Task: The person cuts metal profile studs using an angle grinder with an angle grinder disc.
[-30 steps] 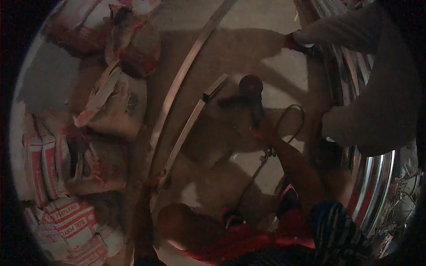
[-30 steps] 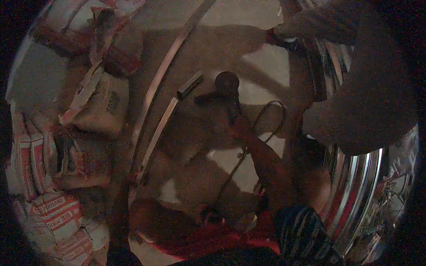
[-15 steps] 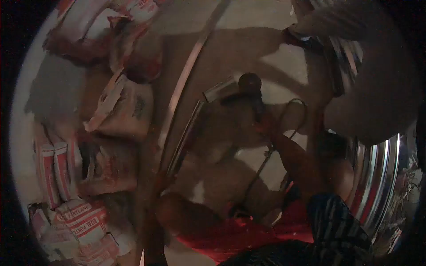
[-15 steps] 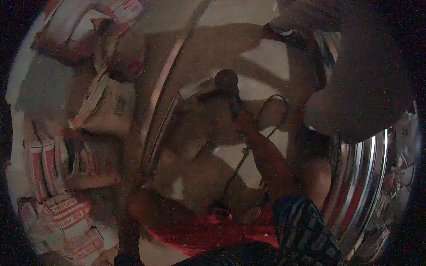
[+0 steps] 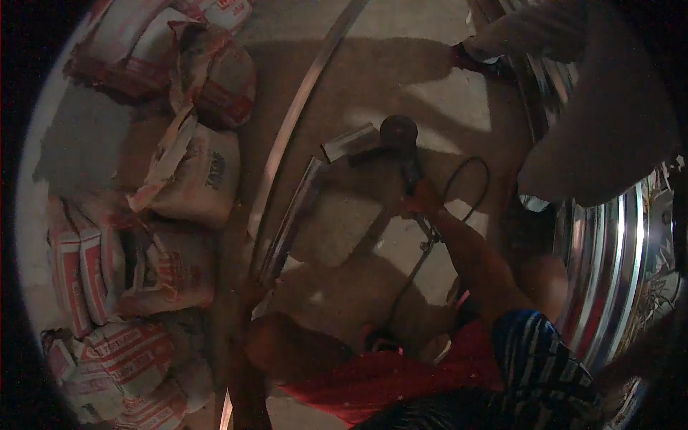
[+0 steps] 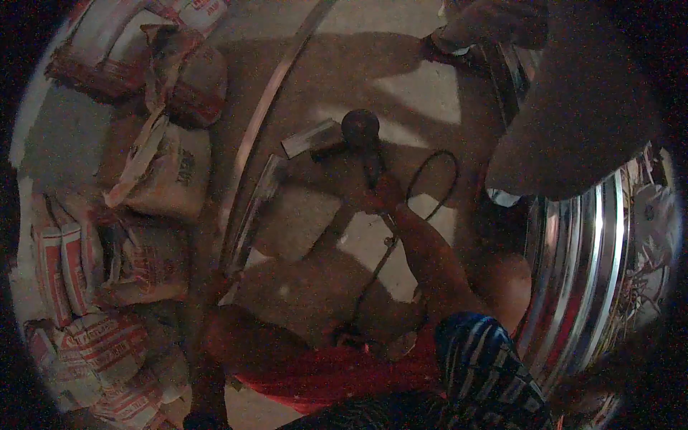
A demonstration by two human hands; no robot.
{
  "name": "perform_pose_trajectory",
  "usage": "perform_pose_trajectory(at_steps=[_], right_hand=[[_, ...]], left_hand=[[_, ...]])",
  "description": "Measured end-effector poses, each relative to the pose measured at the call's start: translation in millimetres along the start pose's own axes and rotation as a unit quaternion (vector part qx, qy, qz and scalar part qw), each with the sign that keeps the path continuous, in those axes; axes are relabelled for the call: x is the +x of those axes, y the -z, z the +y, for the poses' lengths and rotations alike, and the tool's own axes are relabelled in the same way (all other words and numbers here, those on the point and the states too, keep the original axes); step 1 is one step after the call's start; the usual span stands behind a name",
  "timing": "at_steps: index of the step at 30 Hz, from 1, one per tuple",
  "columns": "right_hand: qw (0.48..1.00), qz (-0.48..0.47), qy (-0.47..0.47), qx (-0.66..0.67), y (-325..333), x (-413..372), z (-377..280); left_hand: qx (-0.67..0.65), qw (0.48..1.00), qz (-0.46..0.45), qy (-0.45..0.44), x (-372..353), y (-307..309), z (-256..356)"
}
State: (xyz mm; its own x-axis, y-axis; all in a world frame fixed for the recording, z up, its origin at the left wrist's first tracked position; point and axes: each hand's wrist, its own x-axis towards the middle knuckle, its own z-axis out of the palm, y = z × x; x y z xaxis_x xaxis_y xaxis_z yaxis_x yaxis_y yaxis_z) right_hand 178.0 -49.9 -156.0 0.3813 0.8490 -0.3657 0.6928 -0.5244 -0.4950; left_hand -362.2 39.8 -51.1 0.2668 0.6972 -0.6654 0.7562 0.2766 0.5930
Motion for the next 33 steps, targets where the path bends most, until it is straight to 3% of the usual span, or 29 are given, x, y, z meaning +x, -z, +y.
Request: perform_pose_trajectory(at_steps=[2,6,9,12,15,18,23,29,33], right_hand=[[0.999,-0.027,-0.008,-0.019,0.3,2.8,1.0],[0.996,0.029,-0.078,-0.04,-31.5,19.3,20.7],[0.995,-0.04,-0.094,0.02,-5.2,4.1,1.3],[0.997,0.018,-0.075,0.023,-13.3,0.5,-0.3],[0.994,0.004,-0.11,-0.009,-16.2,6.3,5.6],[0.998,0.041,-0.048,-0.017,-41.4,23.0,36.2],[0.997,-0.053,-0.056,0.001,1.9,-3.6,-10.9],[0.99,-0.092,-0.105,-0.029,14.2,7.0,-23.5],[0.988,-0.108,-0.104,-0.025,24.9,3.4,-25.7]], left_hand=[[-0.007,1.0,-0.004,0.001,-0.3,2.7,1.1],[-0.033,0.999,-0.019,-0.003,-1.7,4.9,9.2],[0.003,1.0,0.008,-0.013,-6.6,5.4,5.1],[0.06,0.998,0.016,0.027,10.0,4.8,-18.0],[0.071,0.997,0.025,0.016,3.5,5.9,-23.7],[0.061,0.996,0.067,-0.016,-9.3,16.5,-11.1],[0.074,0.982,0.148,-0.085,-12.2,51.0,3.0],[0.115,0.966,0.188,-0.138,3.8,60.7,9.5],[0.171,0.968,0.174,-0.064,11.6,61.3,8.3]])
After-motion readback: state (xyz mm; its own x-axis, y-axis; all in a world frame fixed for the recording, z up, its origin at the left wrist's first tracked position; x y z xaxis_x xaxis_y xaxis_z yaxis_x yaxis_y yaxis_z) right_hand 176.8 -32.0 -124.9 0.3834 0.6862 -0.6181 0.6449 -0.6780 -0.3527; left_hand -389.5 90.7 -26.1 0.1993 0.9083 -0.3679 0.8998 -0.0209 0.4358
